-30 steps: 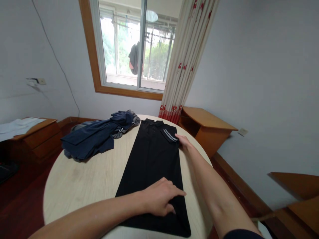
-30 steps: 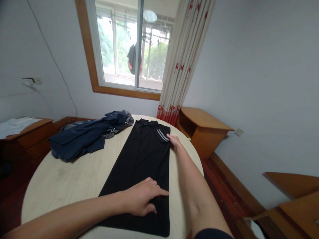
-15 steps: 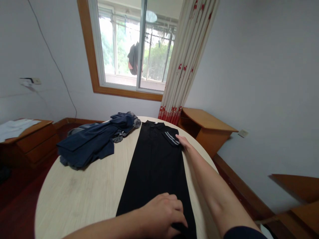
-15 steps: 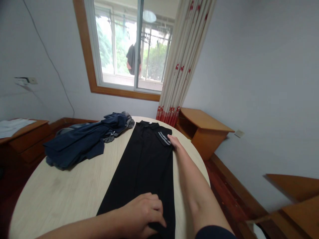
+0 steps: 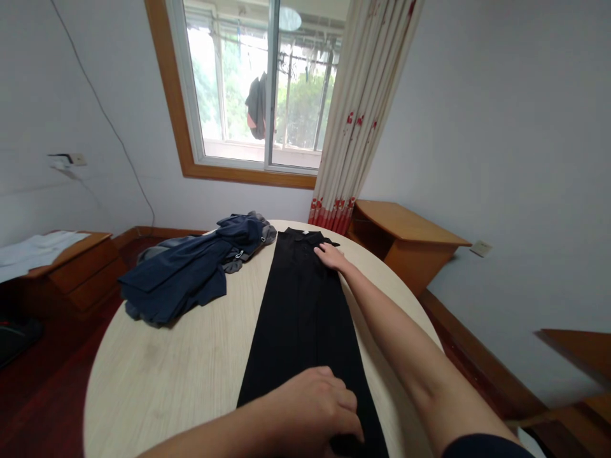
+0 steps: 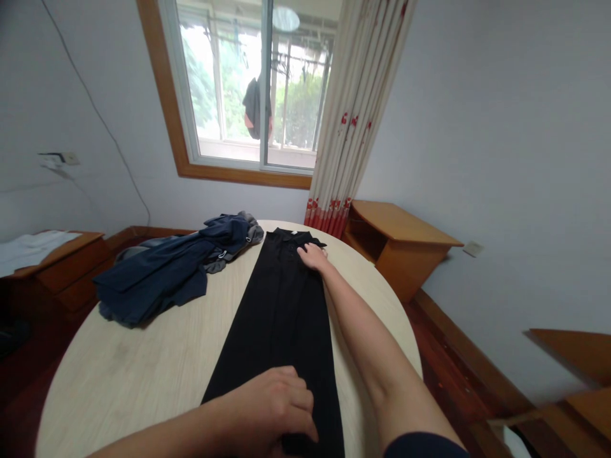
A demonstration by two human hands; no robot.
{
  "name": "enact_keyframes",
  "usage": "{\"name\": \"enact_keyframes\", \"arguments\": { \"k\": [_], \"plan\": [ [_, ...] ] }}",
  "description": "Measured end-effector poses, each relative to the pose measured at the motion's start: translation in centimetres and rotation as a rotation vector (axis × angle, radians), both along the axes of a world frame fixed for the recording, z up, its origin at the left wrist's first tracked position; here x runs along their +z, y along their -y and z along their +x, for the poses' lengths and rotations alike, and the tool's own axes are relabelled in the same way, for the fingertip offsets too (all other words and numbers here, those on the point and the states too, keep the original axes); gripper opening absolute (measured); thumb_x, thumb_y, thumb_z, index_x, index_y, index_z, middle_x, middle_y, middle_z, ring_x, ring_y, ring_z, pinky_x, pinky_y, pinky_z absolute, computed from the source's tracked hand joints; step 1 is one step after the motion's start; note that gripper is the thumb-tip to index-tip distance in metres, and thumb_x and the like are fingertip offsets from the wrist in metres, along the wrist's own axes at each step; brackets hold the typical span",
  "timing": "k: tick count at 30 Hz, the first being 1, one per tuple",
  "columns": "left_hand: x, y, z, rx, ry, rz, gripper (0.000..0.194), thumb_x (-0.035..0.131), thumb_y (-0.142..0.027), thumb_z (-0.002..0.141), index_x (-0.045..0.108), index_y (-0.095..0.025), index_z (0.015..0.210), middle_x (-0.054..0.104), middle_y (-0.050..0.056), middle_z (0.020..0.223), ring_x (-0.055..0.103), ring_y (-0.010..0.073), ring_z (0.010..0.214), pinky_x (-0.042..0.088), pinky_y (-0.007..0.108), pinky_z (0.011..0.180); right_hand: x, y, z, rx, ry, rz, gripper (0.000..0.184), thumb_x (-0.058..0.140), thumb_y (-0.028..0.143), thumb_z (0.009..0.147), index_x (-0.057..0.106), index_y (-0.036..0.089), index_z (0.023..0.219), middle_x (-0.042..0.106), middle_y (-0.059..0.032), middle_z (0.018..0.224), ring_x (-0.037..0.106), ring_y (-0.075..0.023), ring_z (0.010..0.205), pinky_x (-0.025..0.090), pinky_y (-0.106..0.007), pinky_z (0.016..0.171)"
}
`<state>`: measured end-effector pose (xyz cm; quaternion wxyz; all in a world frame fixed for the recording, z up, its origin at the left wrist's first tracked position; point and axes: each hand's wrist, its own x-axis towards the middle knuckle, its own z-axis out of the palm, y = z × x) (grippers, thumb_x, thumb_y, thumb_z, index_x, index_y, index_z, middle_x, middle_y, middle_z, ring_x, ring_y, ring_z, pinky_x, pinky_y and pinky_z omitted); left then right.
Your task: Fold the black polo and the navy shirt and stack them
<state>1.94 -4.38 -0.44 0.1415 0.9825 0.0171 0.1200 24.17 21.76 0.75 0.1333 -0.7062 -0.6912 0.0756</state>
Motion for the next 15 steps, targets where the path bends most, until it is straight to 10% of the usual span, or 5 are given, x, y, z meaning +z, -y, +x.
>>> {"name": "enact_keyframes", "arguments": {
  "k": [15],
  "plan": [
    [-1.1,-0.2,-0.6,-0.057,-0.119,-0.043,0.004,0.069,-0.021,0.085,0.072,-0.024,0.083,0.074,-0.002,0.081,0.067,0.0174,0.074,0.043,0.034,0.066,-5.4,0.6,1.1,0.020,0.040,-0.012,0.063,0.026,0.052,0.104,0.030,0.019,0.158,0.025,-0.0099,0.165,0.018,-0.0272,0.153,0.011,-0.056,0.122]
  ]
}}
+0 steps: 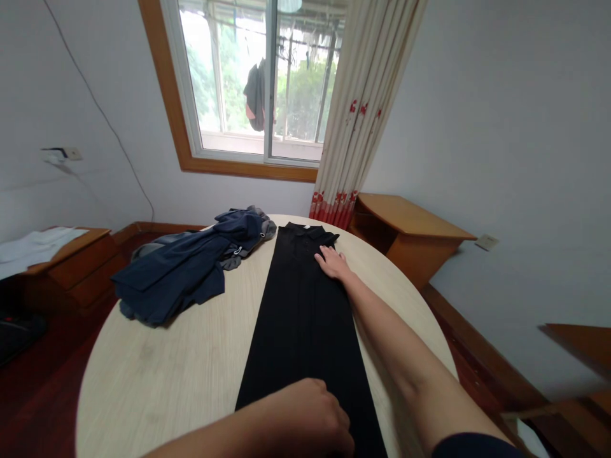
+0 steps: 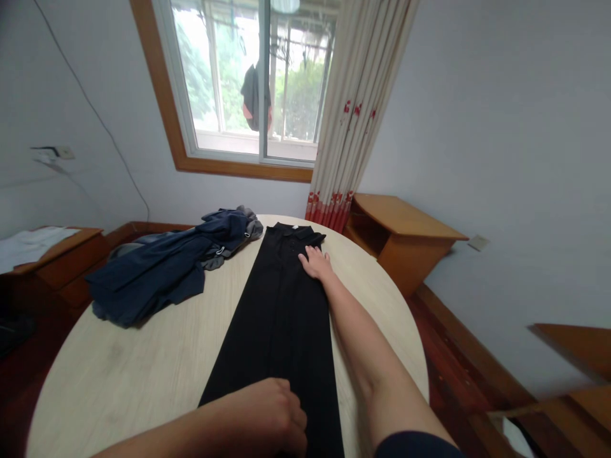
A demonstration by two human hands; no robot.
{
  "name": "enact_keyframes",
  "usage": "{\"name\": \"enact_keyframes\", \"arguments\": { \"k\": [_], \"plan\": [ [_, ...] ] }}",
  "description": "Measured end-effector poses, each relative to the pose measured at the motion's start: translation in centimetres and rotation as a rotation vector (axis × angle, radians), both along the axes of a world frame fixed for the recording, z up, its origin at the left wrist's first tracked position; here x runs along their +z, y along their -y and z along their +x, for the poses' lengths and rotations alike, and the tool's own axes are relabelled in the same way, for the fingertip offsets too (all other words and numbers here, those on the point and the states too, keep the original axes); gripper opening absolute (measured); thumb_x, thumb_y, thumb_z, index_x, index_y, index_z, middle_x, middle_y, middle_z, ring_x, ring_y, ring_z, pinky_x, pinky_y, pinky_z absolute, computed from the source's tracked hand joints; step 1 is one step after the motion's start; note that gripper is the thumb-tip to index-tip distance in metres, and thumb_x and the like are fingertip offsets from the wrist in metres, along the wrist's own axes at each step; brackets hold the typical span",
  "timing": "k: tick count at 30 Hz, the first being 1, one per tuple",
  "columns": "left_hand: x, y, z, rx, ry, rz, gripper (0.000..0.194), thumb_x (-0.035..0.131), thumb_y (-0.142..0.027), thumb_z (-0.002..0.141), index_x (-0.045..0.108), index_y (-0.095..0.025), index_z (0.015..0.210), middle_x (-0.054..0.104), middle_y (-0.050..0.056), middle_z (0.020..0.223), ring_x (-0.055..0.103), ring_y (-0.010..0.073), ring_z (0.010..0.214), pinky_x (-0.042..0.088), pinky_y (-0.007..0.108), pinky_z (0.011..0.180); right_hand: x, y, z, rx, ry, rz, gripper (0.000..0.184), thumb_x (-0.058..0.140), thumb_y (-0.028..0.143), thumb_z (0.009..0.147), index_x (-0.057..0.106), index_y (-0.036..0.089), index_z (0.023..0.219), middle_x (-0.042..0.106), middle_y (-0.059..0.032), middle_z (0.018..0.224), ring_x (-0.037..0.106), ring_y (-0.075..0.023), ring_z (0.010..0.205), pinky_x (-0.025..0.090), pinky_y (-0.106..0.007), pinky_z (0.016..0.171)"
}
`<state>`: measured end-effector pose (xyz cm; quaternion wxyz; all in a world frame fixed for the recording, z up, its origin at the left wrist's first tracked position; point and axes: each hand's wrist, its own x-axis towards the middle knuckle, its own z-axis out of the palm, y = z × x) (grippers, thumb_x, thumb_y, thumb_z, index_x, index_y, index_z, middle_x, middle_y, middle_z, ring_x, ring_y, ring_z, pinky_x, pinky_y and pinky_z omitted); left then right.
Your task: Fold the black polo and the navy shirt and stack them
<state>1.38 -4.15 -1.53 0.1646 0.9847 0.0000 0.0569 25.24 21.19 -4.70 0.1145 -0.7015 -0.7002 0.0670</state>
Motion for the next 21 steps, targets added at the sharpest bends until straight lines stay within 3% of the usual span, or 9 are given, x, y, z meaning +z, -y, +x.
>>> {"name": "enact_keyframes", "arguments": {
  "k": [4,6,7,10,13,16,21],
  "plan": [
    [-0.2,-0.6,-0.1,-0.031,-0.059,-0.182,0.008,0.067,-0.017,0.085,0.072,-0.023,0.085,0.074,-0.003,0.081,0.069,0.0158,0.075,0.046,0.029,0.063,0.3,-0.9,0.4,-0.021,-0.025,0.015,0.062,0.027,0.055,0.103,0.040,0.021,0.153,0.033,-0.0098,0.162,0.029,-0.0280,0.149,0.019,-0.054,0.120],
    [0.1,-1.2,-0.2,0.030,-0.063,-0.287,0.004,0.072,-0.024,0.084,0.073,-0.022,0.087,0.074,-0.003,0.081,0.069,0.0155,0.077,0.048,0.027,0.066,0.6,-1.8,0.9,-0.056,-0.052,0.050,0.059,0.025,0.052,0.104,0.043,0.022,0.152,0.037,-0.0099,0.160,0.034,-0.0270,0.147,0.024,-0.051,0.119],
    [0.3,-1.6,-0.2,0.093,-0.043,-0.308,0.011,0.075,-0.031,0.083,0.074,-0.022,0.089,0.075,-0.002,0.084,0.070,0.0167,0.081,0.050,0.027,0.071,0.8,-2.3,1.2,-0.070,-0.060,0.065,0.057,0.025,0.049,0.105,0.043,0.022,0.152,0.038,-0.0099,0.160,0.034,-0.0264,0.146,0.024,-0.049,0.119],
    [0.5,-2.5,-0.4,0.263,0.063,-0.257,0.040,0.077,-0.049,0.081,0.072,-0.023,0.111,0.071,0.007,0.121,0.064,0.0265,0.114,0.046,0.042,0.102,1.0,-4.1,2.2,-0.086,-0.058,0.061,0.056,0.026,0.043,0.105,0.038,0.021,0.155,0.034,-0.0092,0.162,0.029,-0.0259,0.149,0.021,-0.049,0.121],
    [0.2,-3.1,-0.6,0.248,0.060,-0.215,0.061,0.074,-0.050,0.083,0.059,-0.022,0.136,0.046,0.012,0.155,0.039,0.0346,0.144,0.025,0.061,0.118,1.0,-5.8,2.8,-0.088,-0.032,0.013,0.057,0.029,0.043,0.104,0.033,0.021,0.157,0.027,-0.0087,0.165,0.023,-0.0275,0.152,0.015,-0.056,0.121],
    [-0.7,-3.3,-0.5,0.210,-0.006,-0.150,0.062,0.068,-0.043,0.090,0.049,-0.022,0.145,0.036,0.013,0.160,0.029,0.0361,0.149,0.021,0.069,0.117,0.9,-7.4,2.9,-0.081,0.010,-0.037,0.059,0.029,0.045,0.103,0.029,0.022,0.158,0.022,-0.0088,0.166,0.019,-0.0281,0.153,0.011,-0.059,0.121],
    [-3.5,-3.6,0.3,0.188,0.035,0.065,0.045,0.054,-0.034,0.099,0.049,-0.026,0.144,0.042,0.010,0.157,0.037,0.0338,0.146,0.036,0.064,0.112,0.5,-10.3,2.8,-0.075,0.052,-0.111,0.062,0.028,0.047,0.103,0.029,0.019,0.158,0.020,-0.0116,0.166,0.015,-0.0282,0.154,0.008,-0.059,0.121]
  ]
}}
